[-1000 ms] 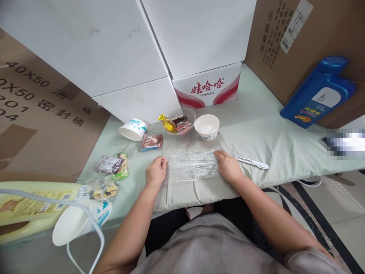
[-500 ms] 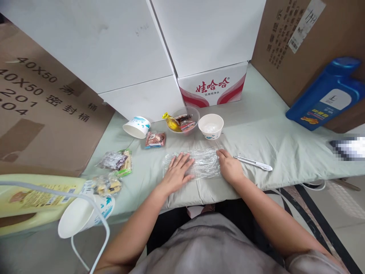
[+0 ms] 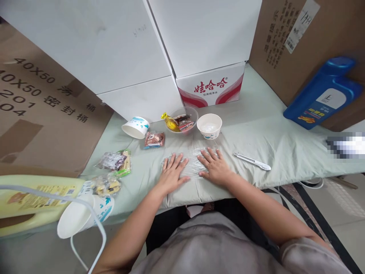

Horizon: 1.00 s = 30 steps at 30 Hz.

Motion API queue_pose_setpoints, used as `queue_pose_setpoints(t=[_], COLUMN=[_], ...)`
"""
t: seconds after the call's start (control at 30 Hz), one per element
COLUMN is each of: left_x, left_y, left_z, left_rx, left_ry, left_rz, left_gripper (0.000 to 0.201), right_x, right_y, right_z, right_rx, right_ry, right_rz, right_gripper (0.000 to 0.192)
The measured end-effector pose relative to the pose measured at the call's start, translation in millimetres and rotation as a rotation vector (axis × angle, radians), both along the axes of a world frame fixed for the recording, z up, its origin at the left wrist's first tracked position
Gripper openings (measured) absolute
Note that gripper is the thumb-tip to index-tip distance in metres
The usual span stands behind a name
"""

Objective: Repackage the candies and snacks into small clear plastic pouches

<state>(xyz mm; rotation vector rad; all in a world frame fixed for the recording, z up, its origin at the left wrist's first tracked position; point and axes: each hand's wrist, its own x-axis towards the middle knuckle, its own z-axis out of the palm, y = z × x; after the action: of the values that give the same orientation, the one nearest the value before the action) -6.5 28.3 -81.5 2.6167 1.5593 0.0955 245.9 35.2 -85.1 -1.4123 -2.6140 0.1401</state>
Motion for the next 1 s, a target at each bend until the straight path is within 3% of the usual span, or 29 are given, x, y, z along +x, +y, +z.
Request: queue_pose_setpoints(t=[0.17,0.27,0.4,0.57,0.67,0.83,1.0], left_x=[-45,-59,-63,-60,-57,-52,-39], left_y=[-18,-36,-50,-48,-44,-21,12], left_z=[3.6,7.6,8.5,14.8,21.2,20.9,13.5], left_rx=[0.086,0.115,0.088,0.063,0.038,0.038,0.055], left_ry=[-0.023,-0.129,-0.310,-0.467,-0.562,-0.544,-0.411], left_rz=[0.152,0.027,-0.114,-0.053,0.068,0.361,0.505], left_gripper=[0.074,0.062,0.022,0.020,0.018,0.016,0.013], right_x=[32,52,70,75,73,60,39], right_y=[-13,-27,-40,-42,-40,-25,-5], right_z=[0.3,8.6,12.6,18.1,23.4,24.3,20.7], right_rx=[0.030,0.034,0.007,0.007,-0.052,-0.168,-0.114], right_ry=[0.045,0.144,0.262,0.331,0.427,0.453,0.254], right_rz=[-0.027,0.061,0.125,0.093,0.088,-0.239,-0.434], right_gripper=[0.072,0.059,0.027,0.022,0.019,0.021,0.022])
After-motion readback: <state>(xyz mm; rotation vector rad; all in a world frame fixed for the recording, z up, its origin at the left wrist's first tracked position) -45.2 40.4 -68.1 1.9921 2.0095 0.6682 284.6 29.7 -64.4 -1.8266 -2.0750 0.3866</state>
